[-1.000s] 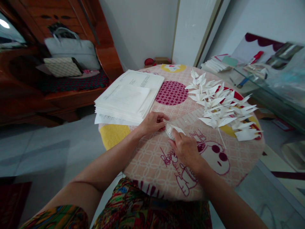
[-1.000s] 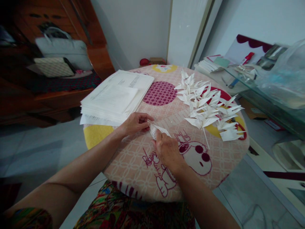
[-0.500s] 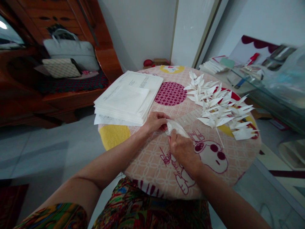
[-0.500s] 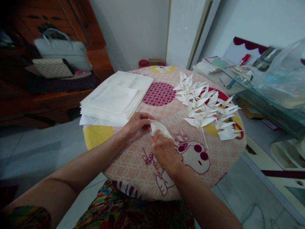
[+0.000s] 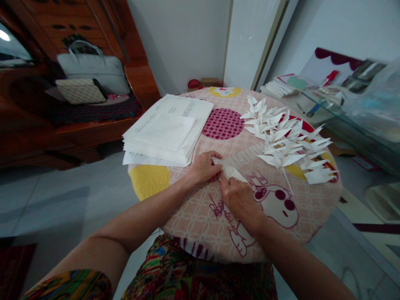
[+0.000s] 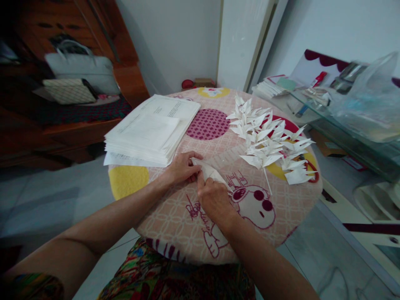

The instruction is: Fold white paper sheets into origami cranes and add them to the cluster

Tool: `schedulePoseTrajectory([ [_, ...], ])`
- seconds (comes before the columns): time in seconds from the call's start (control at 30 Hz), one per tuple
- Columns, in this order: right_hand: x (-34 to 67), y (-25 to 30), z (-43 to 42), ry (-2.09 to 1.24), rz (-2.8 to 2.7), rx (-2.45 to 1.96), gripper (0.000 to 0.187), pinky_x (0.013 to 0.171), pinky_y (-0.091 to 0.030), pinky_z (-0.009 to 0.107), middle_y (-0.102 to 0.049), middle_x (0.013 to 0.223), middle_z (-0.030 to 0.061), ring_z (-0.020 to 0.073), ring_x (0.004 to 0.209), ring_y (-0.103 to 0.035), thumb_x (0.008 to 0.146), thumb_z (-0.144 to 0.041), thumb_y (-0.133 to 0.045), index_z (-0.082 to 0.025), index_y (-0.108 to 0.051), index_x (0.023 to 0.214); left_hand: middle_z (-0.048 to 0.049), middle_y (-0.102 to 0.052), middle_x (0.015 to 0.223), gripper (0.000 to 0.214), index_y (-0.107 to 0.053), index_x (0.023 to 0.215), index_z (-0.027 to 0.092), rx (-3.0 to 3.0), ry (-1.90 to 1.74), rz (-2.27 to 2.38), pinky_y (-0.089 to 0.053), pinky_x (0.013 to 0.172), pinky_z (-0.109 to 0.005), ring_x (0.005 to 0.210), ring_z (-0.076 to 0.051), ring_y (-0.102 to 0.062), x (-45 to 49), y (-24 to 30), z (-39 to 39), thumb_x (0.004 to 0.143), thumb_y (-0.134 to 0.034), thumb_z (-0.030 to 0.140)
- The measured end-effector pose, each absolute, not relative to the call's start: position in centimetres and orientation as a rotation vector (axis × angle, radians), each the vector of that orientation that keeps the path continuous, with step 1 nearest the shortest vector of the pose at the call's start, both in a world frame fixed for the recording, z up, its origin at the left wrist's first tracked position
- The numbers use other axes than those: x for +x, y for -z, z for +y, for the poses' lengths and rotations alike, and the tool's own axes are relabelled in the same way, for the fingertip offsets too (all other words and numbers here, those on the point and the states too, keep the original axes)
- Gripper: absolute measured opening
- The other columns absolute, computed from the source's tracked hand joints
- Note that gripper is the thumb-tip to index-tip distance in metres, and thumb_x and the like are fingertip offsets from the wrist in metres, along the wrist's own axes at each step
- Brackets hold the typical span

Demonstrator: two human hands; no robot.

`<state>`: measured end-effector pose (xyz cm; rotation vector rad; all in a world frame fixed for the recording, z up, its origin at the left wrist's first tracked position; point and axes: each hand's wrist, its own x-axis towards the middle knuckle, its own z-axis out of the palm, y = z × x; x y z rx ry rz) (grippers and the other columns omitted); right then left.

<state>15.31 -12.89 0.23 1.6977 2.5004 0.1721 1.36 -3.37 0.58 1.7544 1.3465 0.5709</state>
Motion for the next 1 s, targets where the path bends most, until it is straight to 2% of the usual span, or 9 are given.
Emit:
schedulePoseTrajectory([
  [0.13, 15.4, 0.1, -12.9, -0.153, 2.522, 1.748, 0.046, 0.062, -0.049, 0.032, -0.069, 0.090, 0.0157, 0.0231, 0.074, -0.069, 0.101, -0.015, -0.035, -0.009, -0.047, 0.145, 0.0035, -0.063, 0.053, 0.038, -0.066, 0.114, 0.014, 1.747, -0.625, 1.333, -0.049, 0.052, -0.022, 0.047, -0.014, -0.062, 1.2, -0.5, -3.3, 0.075, -0.061, 0.015],
  [0.3, 15.5, 0.8, -12.6, -0.062, 2.521, 1.979, 0.050, 0.064, -0.048, 0.033, -0.073, 0.096, 0.0162, 0.0252, 0.079, -0.070, 0.103, -0.033, -0.038, -0.008, -0.045, 0.146, 0.0025, -0.064, 0.057, 0.039, -0.060, 0.120, 0.011, 1.576, -0.700, 1.080, -0.047, 0.049, -0.020, 0.046, -0.011, -0.060, 0.6, -0.1, -3.0, 0.082, -0.060, 0.020],
  [0.5, 15.6, 0.7, -12.1, 0.127, 2.514, 2.135, 0.042, 0.066, -0.045, 0.031, -0.074, 0.102, 0.0148, 0.0236, 0.079, -0.070, 0.102, -0.035, -0.041, -0.012, -0.054, 0.135, 0.0021, -0.065, 0.059, 0.043, -0.060, 0.121, 0.010, 1.491, -0.730, 0.933, -0.048, 0.050, -0.018, 0.049, -0.009, -0.061, 0.1, -0.1, -2.7, 0.081, -0.068, 0.022],
  [0.63, 15.8, 0.7, -12.0, 0.197, 2.554, 2.119, 0.038, 0.067, -0.043, 0.030, -0.074, 0.106, 0.0130, 0.0231, 0.082, -0.069, 0.101, -0.034, -0.042, -0.015, -0.057, 0.130, 0.0010, -0.067, 0.060, 0.044, -0.057, 0.125, 0.009, 1.408, -0.707, 1.012, -0.054, 0.054, -0.022, 0.051, -0.012, -0.064, 0.1, -0.5, -2.8, 0.083, -0.065, 0.022],
  [0.73, 15.9, 0.9, -12.0, 0.190, 2.571, 2.085, 0.042, 0.069, -0.043, 0.031, -0.074, 0.107, 0.0130, 0.0239, 0.084, -0.069, 0.100, -0.034, -0.043, -0.017, -0.054, 0.136, 0.0007, -0.067, 0.058, 0.043, -0.057, 0.126, 0.009, 1.435, -0.690, 1.140, -0.054, 0.053, -0.023, 0.050, -0.014, -0.065, 0.3, -0.6, -3.0, 0.086, -0.062, 0.024],
  [0.87, 16.0, 0.8, -12.2, 0.215, 2.591, 2.036, 0.047, 0.072, -0.044, 0.031, -0.073, 0.108, 0.0133, 0.0236, 0.085, -0.068, 0.101, -0.034, -0.043, -0.018, -0.048, 0.145, 0.0022, -0.066, 0.056, 0.048, -0.059, 0.127, 0.011, 1.734, -0.614, 1.302, -0.051, 0.056, -0.023, 0.053, -0.015, -0.066, 0.8, -0.7, -3.3, 0.080, -0.065, 0.021],
  [1.0, 16.6, 0.6, -12.6, 0.227, 2.662, 1.986, 0.043, 0.074, -0.044, 0.031, -0.072, 0.103, 0.0121, 0.0230, 0.087, -0.067, 0.099, -0.031, -0.047, -0.019, -0.055, 0.139, 0.0023, -0.065, 0.056, 0.047, -0.065, 0.123, 0.013, 1.967, -0.581, 1.445, -0.050, 0.063, -0.025, 0.057, -0.016, -0.064, 1.1, -0.6, -3.4, 0.076, -0.061, 0.015],
])
